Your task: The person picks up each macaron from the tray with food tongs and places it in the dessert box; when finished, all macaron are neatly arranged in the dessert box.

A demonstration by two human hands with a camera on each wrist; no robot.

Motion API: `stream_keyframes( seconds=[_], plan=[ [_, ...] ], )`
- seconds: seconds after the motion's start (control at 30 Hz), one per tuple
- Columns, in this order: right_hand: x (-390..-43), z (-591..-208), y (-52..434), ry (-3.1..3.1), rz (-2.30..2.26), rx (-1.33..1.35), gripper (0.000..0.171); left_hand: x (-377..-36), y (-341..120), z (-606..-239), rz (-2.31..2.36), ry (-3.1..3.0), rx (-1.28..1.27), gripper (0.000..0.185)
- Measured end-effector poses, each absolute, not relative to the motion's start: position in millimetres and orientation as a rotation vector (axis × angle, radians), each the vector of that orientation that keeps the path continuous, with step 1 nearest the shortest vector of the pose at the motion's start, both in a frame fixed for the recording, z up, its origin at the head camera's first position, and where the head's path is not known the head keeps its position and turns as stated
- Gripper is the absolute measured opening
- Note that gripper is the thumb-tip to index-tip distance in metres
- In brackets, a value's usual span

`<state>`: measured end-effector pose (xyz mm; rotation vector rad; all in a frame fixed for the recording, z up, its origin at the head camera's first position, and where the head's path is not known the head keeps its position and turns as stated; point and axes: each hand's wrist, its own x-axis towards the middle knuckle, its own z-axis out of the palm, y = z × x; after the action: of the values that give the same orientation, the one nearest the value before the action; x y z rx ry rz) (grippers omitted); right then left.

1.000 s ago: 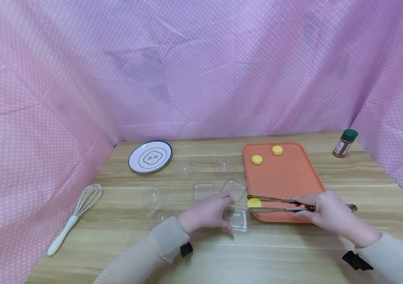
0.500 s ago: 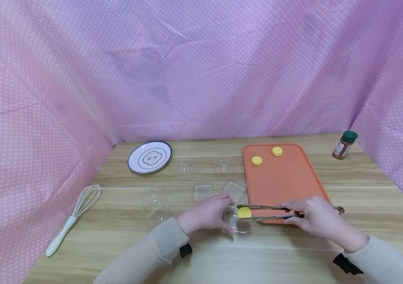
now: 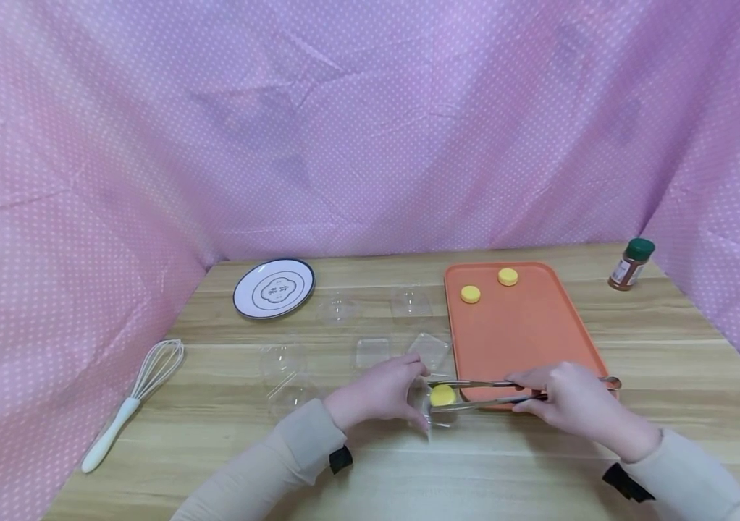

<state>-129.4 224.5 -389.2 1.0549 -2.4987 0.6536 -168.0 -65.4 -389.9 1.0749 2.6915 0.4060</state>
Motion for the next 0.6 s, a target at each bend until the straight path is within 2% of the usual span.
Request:
stream_keyframes(
  seconds=[0.6],
  plan=[
    [-130.2, -387.7, 219.6, -2.603, 0.644, 1.007, 0.033, -168.0, -65.8, -389.8, 0.445, 2.675, 1.046, 0.072]
  ],
)
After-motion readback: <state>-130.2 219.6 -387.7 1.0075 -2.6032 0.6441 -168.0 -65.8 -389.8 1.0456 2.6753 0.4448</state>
